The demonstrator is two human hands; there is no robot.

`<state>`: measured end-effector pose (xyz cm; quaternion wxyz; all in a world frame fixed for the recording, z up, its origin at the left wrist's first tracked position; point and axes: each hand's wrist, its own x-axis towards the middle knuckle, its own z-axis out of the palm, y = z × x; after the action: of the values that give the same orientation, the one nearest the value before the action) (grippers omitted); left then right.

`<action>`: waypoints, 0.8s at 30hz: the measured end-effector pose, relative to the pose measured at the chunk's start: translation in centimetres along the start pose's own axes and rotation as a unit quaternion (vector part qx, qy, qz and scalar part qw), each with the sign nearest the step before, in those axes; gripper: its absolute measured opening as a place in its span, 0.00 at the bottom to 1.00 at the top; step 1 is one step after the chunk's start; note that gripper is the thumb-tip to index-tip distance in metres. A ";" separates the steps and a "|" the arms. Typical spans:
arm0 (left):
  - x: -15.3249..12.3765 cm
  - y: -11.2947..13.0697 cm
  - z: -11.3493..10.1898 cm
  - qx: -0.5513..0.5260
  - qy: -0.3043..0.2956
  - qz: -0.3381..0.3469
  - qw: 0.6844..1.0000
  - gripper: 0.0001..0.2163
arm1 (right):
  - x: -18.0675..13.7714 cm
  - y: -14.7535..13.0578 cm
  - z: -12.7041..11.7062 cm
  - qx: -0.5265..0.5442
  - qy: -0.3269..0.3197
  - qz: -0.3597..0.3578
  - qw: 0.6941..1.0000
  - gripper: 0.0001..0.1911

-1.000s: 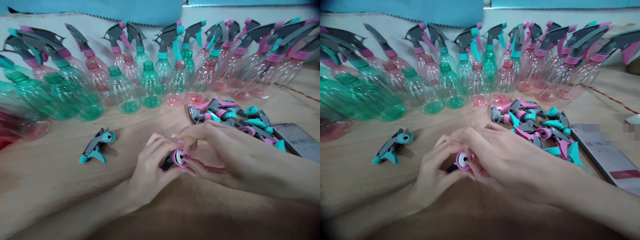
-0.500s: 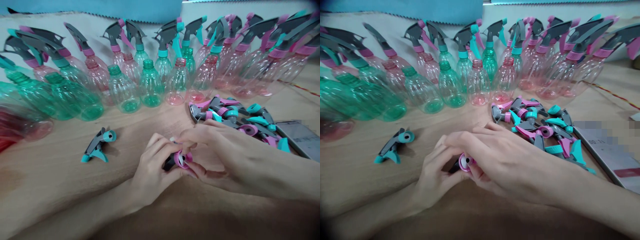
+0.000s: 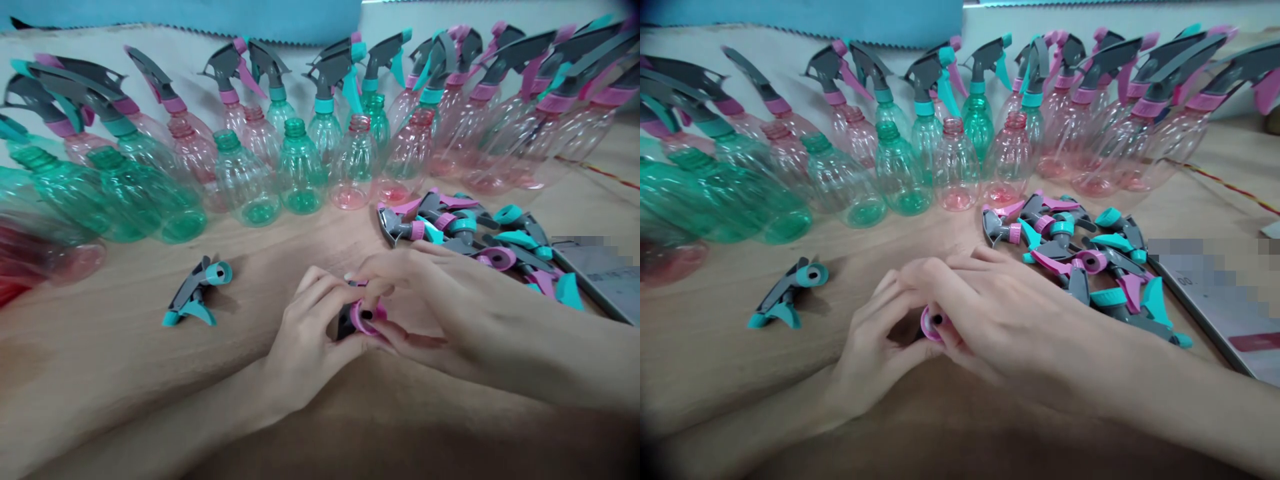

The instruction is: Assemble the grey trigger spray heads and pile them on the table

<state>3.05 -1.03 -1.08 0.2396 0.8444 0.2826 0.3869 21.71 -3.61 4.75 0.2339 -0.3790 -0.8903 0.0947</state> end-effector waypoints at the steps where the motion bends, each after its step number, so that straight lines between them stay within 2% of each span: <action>1: 0.0 0.0 0.0 -0.002 -0.001 0.000 1.000 0.08 | -0.1 0.0 -0.2 -0.007 -0.003 -0.001 1.000 0.09; 3: -0.1 -0.1 0.1 -0.003 0.000 0.010 1.000 0.12 | -0.2 0.0 -0.4 -0.016 -0.015 -0.005 1.000 0.06; 6: -0.2 -0.3 0.2 -0.003 0.004 0.027 1.000 0.12 | 0.0 -0.1 -0.3 -0.010 -0.030 -0.005 0.999 0.09; 8: -0.2 -0.3 0.2 0.002 0.008 0.026 1.000 0.10 | 0.2 -0.1 0.2 -0.003 -0.018 -0.001 1.000 0.12; 12: 0.0 -0.3 0.1 0.010 0.014 0.014 1.000 0.08 | 0.0 -0.1 1.1 -0.027 0.046 0.024 0.998 0.13; 19: -0.1 0.1 0.4 0.028 0.012 0.019 0.999 0.11 | -1.2 -0.8 0.7 -0.103 0.036 0.058 0.992 0.20; 21: -0.3 0.2 0.5 0.039 0.016 0.025 0.999 0.13 | -1.2 -0.9 0.4 -0.078 0.024 0.071 0.994 0.21; 24: -0.9 0.5 0.5 0.054 0.022 0.040 0.998 0.16 | -1.2 -1.0 -0.1 0.012 -0.024 0.113 0.993 0.24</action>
<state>3.10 -2.10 -1.58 0.1724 0.8580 0.2744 0.3986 21.89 -5.16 4.80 0.2052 -0.4716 -0.8461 0.1402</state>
